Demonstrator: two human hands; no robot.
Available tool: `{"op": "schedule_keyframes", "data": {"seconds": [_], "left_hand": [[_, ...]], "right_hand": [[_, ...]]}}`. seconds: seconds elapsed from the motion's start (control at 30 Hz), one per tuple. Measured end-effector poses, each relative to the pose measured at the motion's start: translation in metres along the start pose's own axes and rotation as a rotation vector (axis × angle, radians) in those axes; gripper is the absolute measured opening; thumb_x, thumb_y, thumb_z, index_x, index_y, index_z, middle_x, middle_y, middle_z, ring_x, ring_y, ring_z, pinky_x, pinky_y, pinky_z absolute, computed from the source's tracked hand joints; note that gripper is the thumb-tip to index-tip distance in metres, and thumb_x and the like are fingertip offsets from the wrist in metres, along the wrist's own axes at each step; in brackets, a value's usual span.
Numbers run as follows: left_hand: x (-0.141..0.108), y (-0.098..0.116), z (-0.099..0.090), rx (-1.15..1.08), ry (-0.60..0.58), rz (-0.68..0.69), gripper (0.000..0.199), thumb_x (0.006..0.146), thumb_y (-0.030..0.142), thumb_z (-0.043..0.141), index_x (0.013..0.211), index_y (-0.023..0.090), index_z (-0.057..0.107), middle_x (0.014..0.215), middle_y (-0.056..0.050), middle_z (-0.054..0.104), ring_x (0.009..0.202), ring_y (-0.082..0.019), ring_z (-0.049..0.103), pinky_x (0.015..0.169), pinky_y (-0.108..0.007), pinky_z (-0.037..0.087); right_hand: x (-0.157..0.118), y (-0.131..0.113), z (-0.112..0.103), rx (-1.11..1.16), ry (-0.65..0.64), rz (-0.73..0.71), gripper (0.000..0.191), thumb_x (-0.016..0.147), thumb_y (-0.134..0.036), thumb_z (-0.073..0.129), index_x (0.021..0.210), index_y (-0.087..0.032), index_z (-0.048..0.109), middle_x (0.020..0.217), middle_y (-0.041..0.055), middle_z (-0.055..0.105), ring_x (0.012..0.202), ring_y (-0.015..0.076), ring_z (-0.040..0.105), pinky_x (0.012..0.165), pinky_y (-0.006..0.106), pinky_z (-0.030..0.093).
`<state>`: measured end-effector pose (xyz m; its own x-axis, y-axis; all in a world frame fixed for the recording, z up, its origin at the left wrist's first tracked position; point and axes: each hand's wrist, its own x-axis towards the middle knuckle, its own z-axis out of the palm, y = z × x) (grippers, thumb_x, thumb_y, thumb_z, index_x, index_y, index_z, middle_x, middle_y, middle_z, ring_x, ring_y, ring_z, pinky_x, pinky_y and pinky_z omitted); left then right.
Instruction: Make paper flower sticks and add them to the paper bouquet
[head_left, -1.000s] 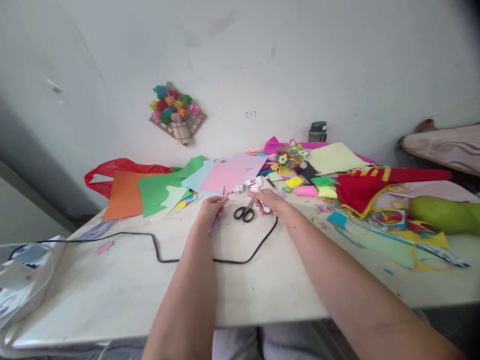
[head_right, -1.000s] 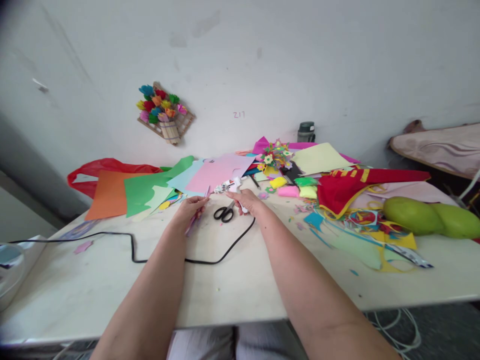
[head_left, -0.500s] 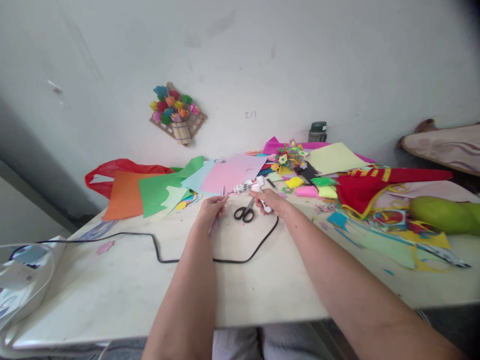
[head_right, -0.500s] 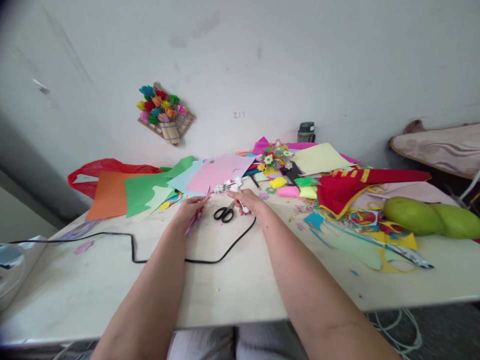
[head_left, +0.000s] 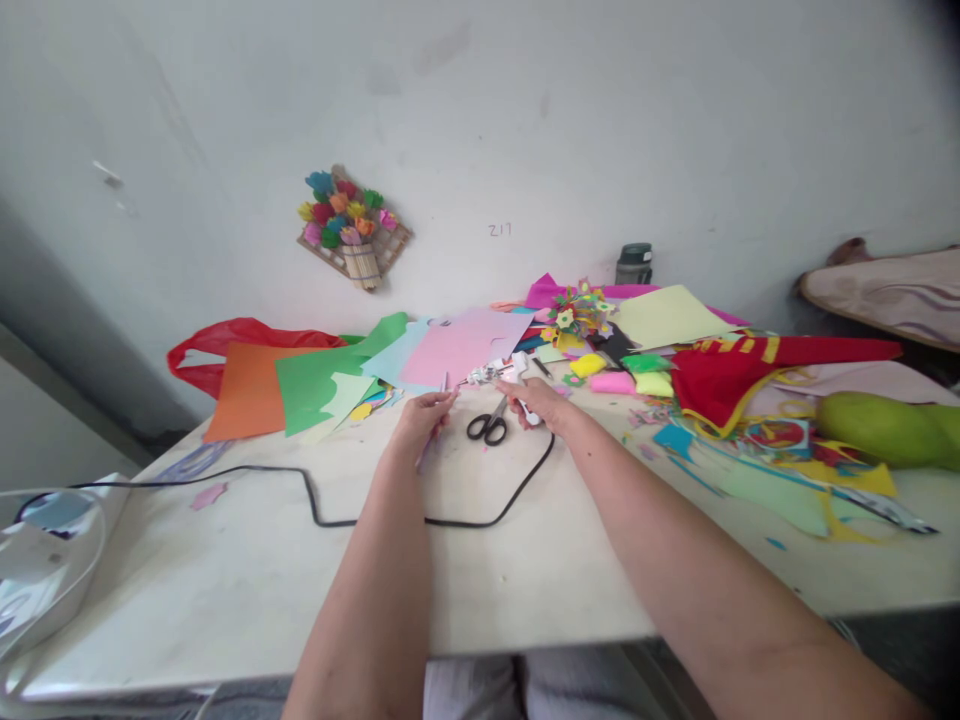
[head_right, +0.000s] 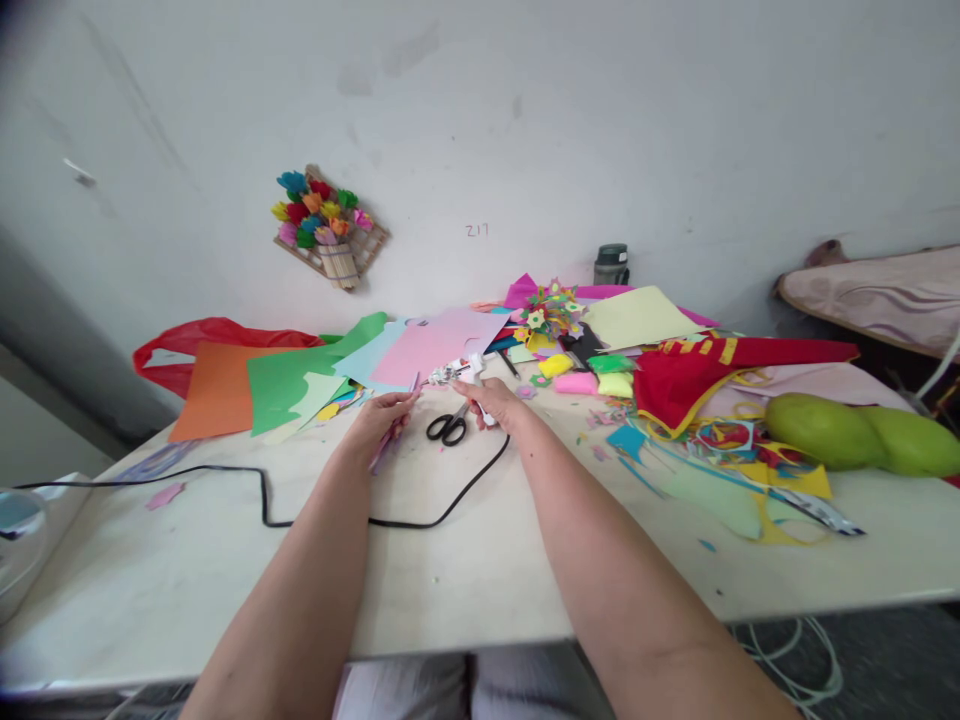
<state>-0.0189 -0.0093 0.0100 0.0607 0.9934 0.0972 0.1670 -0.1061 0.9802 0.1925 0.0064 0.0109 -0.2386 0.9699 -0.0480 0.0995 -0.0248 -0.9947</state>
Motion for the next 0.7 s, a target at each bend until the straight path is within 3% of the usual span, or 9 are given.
{"op": "schedule_keyframes", "data": {"seconds": [0.7], "left_hand": [[0.0018,-0.0018,-0.0008,-0.043,0.01,-0.008,0.04,0.061,0.044,0.065,0.084,0.012,0.061,0.047,0.005,0.046,0.035,-0.003,0.034,0.036,-0.018,0.024]], "right_hand": [[-0.0005,-0.0014,-0.0019,0.024,-0.003,-0.03,0.043,0.062,-0.055,0.06,0.056,-0.016,0.044,0.045,-0.0049,0.045,0.029,0.0077,0.044,0.029,0.02,0.032]]}}
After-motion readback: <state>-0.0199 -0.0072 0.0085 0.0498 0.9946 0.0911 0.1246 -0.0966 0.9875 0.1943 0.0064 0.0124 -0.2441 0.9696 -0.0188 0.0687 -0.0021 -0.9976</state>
